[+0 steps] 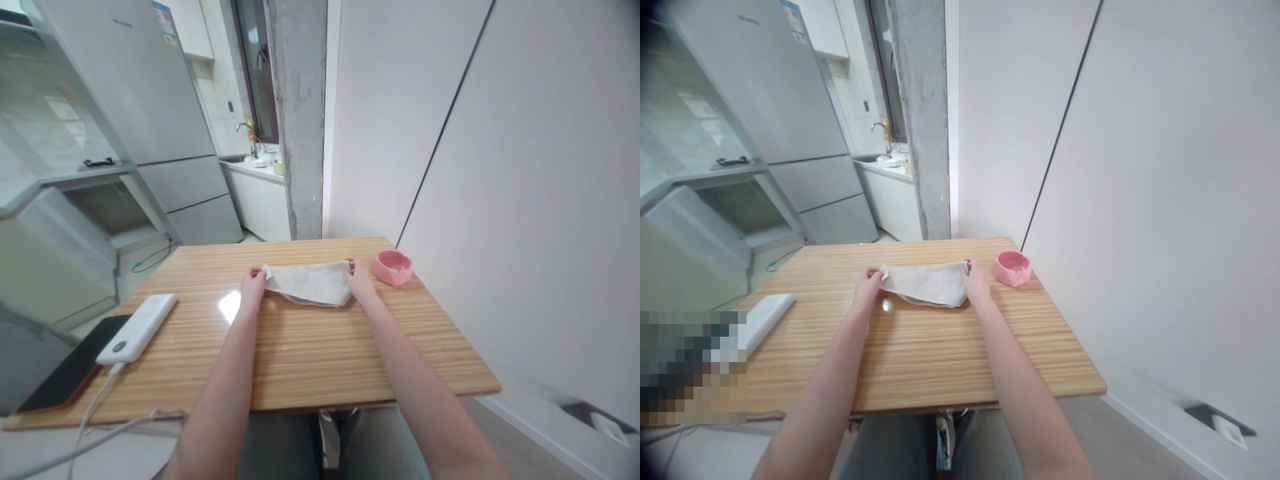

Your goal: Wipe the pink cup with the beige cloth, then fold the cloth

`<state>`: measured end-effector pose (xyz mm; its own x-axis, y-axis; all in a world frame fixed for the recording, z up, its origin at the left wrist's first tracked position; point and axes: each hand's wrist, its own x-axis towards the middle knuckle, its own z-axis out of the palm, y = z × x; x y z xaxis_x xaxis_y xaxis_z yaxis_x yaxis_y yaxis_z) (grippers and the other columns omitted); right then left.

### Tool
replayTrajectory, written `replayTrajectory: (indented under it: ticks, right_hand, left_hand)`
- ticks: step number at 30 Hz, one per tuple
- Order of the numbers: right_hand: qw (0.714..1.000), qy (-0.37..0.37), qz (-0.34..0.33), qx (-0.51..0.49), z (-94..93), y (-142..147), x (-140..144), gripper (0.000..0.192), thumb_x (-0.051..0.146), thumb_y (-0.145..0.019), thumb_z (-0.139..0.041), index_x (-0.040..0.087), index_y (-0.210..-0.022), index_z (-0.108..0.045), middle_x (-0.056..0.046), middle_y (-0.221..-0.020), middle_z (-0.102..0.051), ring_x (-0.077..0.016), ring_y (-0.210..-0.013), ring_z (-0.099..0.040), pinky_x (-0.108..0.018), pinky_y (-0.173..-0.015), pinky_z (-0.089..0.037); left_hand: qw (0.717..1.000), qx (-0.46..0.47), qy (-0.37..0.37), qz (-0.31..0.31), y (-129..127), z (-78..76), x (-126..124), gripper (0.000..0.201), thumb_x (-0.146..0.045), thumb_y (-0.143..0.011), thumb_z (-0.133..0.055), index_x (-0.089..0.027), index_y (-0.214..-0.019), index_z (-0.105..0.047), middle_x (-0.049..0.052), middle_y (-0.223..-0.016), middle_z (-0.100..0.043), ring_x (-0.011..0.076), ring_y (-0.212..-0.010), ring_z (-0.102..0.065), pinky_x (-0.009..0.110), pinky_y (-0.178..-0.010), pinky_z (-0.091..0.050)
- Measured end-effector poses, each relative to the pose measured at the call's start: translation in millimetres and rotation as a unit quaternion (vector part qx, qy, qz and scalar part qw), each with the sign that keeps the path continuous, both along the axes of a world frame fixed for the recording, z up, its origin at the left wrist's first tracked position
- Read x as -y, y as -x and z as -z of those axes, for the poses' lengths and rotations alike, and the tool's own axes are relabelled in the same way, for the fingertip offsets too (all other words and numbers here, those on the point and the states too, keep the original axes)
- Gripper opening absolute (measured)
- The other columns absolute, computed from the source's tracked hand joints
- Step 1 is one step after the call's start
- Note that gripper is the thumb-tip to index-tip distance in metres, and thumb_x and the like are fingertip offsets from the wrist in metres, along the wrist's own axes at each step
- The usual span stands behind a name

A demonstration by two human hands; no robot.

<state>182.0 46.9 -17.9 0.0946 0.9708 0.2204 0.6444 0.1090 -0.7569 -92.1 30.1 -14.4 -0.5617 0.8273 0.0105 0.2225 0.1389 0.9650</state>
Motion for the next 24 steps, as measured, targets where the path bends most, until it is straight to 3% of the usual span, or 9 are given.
replayTrajectory:
  ticks: [3,6,10,14,18,21,24]
  right_hand:
    - [0.999,0.021,0.029,0.018,7.3,-4.6,-3.3,0.048,0.028,-0.076,-0.055,0.017,-0.122,-0.046,-0.014,-0.116,-0.059,-0.0237,-0.105,-0.056,-0.034,-0.089,-0.041]
    - [0.997,0.075,-0.012,0.007,13.1,-8.5,-2.0,0.057,0.026,-0.066,-0.065,0.017,-0.12,-0.049,-0.014,-0.111,-0.062,-0.0264,-0.104,-0.057,-0.036,-0.088,-0.043]
    - [0.993,0.079,-0.068,-0.054,11.9,-9.7,-1.7,0.059,0.015,-0.06,-0.064,0.018,-0.118,-0.053,-0.009,-0.103,-0.065,-0.0234,-0.099,-0.059,-0.033,-0.086,-0.044]
    - [0.994,0.05,-0.068,-0.062,8.3,-6.1,-4.4,0.06,0.013,-0.067,-0.053,0.018,-0.127,-0.046,-0.004,-0.097,-0.065,-0.0188,-0.092,-0.06,-0.031,-0.086,-0.045]
    - [0.998,0.046,-0.041,0.022,11.0,-5.6,-6.5,0.059,0.008,-0.069,-0.049,0.018,-0.127,-0.045,-0.008,-0.104,-0.064,-0.0209,-0.098,-0.059,-0.031,-0.086,-0.044]
    - [0.994,0.058,-0.013,0.086,12.6,-8.3,-6.3,0.054,0.008,-0.071,-0.05,0.016,-0.124,-0.046,-0.011,-0.103,-0.065,-0.0233,-0.097,-0.06,-0.032,-0.083,-0.044]
    - [0.989,0.069,0.011,0.127,11.6,-10.4,-4.6,0.043,0.013,-0.072,-0.053,0.015,-0.115,-0.051,-0.012,-0.1,-0.065,-0.0239,-0.094,-0.06,-0.032,-0.081,-0.043]
  left_hand:
    - [0.997,-0.065,0.03,0.041,4.1,-1.1,2.3,0.017,-0.033,-0.074,-0.049,-0.02,-0.063,-0.05,0.009,-0.067,-0.059,0.0277,-0.085,-0.058,0.035,-0.073,-0.042]
    - [0.989,-0.117,0.049,0.074,1.1,-1.0,5.4,0.025,-0.039,-0.074,-0.051,-0.021,-0.058,-0.049,0.01,-0.064,-0.058,0.0298,-0.083,-0.058,0.037,-0.076,-0.039]
    - [0.968,-0.221,0.047,0.106,-6.8,2.8,6.9,0.023,-0.037,-0.068,-0.058,-0.021,-0.058,-0.045,0.005,-0.062,-0.054,0.0242,-0.071,-0.055,0.034,-0.071,-0.038]
    - [0.974,-0.177,0.016,0.144,-14.7,4.4,3.1,0.018,-0.032,-0.067,-0.056,-0.02,-0.061,-0.043,-0.001,-0.061,-0.05,0.0169,-0.064,-0.049,0.028,-0.065,-0.038]
    - [0.979,-0.158,-0.005,0.128,-17.4,2.7,1.2,0.014,-0.032,-0.07,-0.051,-0.02,-0.067,-0.043,-0.003,-0.063,-0.049,0.0146,-0.065,-0.049,0.025,-0.064,-0.038]
    - [0.977,-0.199,-0.008,0.078,-13.1,2.2,4.4,0.013,-0.024,-0.066,-0.053,-0.021,-0.072,-0.042,-0.001,-0.069,-0.051,0.0166,-0.07,-0.051,0.027,-0.066,-0.038]
    - [0.968,-0.24,0.042,0.061,-7.8,3.2,8.6,0.031,-0.021,-0.062,-0.058,-0.021,-0.089,-0.043,0.004,-0.077,-0.057,0.0215,-0.073,-0.057,0.031,-0.068,-0.04]
